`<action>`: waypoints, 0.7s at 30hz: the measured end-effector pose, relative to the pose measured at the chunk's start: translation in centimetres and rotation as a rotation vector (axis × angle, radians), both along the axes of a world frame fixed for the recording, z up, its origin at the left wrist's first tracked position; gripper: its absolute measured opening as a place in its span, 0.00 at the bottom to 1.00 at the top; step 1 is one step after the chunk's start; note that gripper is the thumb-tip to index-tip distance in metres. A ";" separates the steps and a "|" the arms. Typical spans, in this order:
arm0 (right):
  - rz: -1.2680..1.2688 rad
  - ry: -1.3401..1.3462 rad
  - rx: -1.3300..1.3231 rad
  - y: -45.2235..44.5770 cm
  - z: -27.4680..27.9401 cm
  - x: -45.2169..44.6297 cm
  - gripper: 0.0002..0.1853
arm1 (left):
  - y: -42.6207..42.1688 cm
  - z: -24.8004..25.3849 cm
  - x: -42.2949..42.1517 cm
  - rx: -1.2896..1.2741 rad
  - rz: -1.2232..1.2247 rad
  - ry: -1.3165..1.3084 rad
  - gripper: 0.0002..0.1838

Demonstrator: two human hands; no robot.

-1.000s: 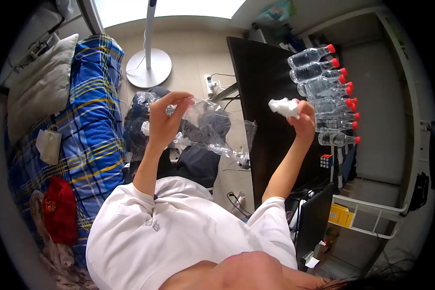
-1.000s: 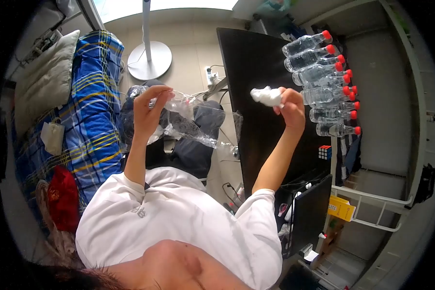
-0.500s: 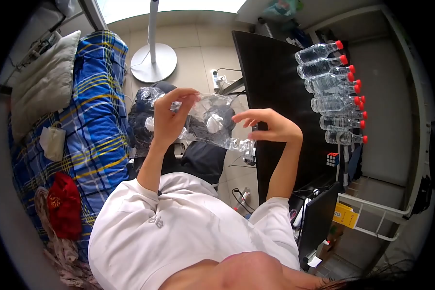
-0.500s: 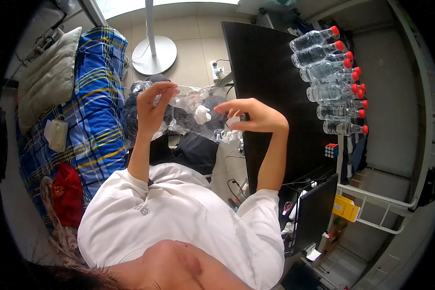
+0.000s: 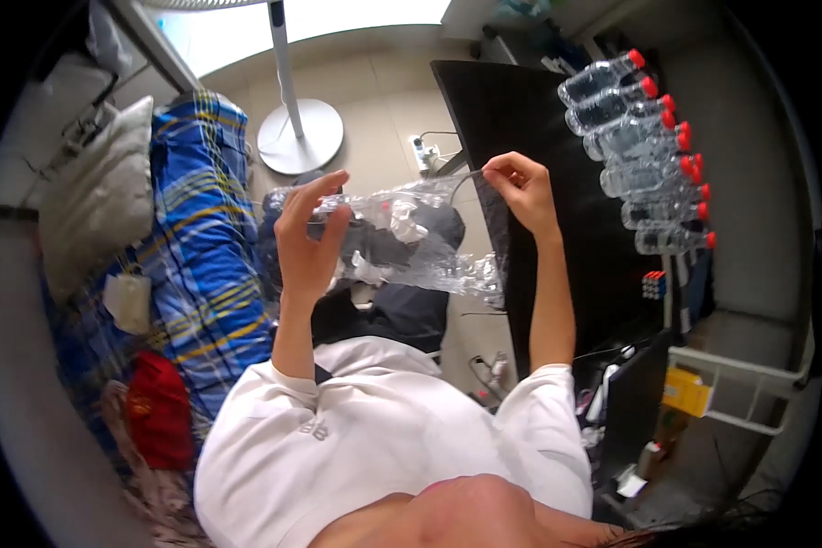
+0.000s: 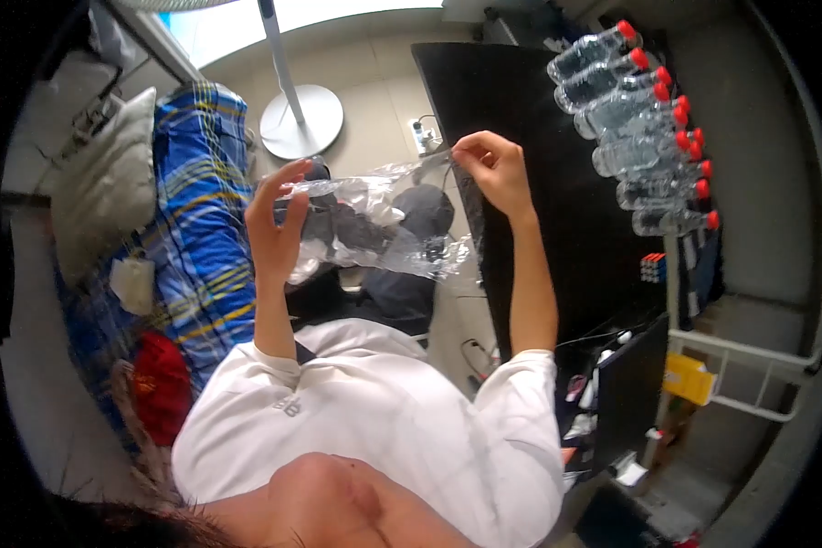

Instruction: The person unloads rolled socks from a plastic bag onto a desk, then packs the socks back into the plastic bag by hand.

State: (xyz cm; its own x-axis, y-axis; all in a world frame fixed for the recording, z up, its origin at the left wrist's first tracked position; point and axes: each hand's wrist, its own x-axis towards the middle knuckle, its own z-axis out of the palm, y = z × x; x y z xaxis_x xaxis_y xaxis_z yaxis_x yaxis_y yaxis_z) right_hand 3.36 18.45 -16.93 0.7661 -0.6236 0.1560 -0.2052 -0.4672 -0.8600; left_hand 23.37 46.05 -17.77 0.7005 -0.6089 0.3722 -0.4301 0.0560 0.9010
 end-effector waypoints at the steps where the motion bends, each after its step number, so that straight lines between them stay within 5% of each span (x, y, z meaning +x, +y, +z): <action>1: -0.002 -0.030 0.069 -0.8 -1.2 -0.5 0.02 | 0.5 0.2 0.2 0.049 0.004 -0.139 0.17; 4: 0.044 -0.154 0.328 -3.0 -4.7 -1.6 0.04 | 3.1 -3.3 2.8 0.287 0.091 -0.383 0.23; 7: 0.067 -0.152 0.301 -3.1 -3.4 -2.0 0.04 | 6.5 -13.3 7.5 0.441 0.091 -0.228 0.29; 9: 0.062 -0.163 0.355 -2.8 -3.6 -1.8 0.05 | 9.4 -20.4 9.3 0.458 0.007 0.044 0.35; 10: 0.083 -0.186 0.353 -3.0 -4.4 -1.7 0.05 | 10.2 -22.2 8.9 0.382 0.021 0.383 0.36; 15: 0.085 -0.199 0.372 -2.7 -4.0 -1.3 0.07 | 11.6 -23.6 8.7 0.276 -0.117 1.331 0.26; 20: 0.009 -0.248 0.487 -0.9 1.5 -1.5 0.08 | 11.7 -27.3 10.6 0.322 -0.180 1.362 0.28; 21: 0.052 -0.323 0.508 -0.4 3.4 -1.9 0.08 | 12.0 -27.4 10.4 0.348 -0.258 1.110 0.32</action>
State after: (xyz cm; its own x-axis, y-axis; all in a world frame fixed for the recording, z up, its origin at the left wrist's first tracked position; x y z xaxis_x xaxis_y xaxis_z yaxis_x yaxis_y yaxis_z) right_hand 1.48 18.04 -13.56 0.7610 -0.6440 0.0786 0.1159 0.0157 -0.9931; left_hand 33.76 58.00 -45.18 0.3774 -0.7270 -0.5737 0.5826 -0.2951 0.7573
